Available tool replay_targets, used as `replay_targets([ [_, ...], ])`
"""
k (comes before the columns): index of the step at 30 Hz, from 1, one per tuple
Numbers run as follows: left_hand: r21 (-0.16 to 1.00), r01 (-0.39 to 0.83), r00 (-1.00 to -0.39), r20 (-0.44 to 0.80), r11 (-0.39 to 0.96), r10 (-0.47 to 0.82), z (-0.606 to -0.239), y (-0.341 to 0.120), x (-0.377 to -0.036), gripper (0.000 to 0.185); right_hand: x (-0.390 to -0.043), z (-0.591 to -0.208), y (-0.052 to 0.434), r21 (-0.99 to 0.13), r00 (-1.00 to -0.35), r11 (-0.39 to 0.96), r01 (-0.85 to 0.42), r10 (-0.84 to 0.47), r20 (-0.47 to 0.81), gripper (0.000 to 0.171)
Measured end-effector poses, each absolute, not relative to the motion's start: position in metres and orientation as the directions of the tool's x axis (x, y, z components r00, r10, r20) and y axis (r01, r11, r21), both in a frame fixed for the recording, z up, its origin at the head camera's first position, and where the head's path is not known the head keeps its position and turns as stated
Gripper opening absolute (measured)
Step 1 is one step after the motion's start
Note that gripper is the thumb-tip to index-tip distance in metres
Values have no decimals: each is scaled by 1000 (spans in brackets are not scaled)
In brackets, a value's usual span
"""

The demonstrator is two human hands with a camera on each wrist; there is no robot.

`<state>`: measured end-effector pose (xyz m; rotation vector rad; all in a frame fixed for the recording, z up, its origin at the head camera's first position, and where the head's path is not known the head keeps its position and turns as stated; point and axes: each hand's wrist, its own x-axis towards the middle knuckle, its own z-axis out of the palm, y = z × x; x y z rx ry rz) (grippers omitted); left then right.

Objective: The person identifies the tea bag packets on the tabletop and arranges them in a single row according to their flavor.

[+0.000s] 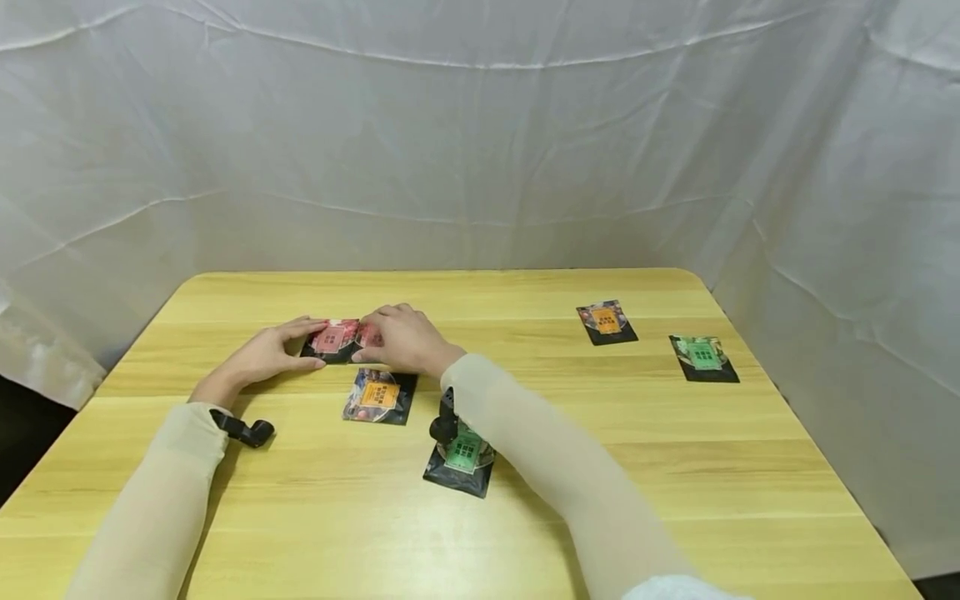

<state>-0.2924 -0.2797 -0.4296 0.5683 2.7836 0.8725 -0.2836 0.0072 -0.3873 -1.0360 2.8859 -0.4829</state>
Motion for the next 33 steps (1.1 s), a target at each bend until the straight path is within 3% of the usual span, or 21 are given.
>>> replay_targets([
  [10,576,309,-912,-45,757,407,-431,-280,-292,87,-268,-387,24,-342,-649,619,-707,-760,-31,67],
  [19,579,295,-915,-58,760,399,-430,-280,-288,89,-257,-393,33,-367,-413,418,-831,-906,-96,60],
  [33,576,294,-916,-59,763,398,-427,-278,-289,87,-254,-398,38,-417,-362,383,-824,-923,-131,63],
])
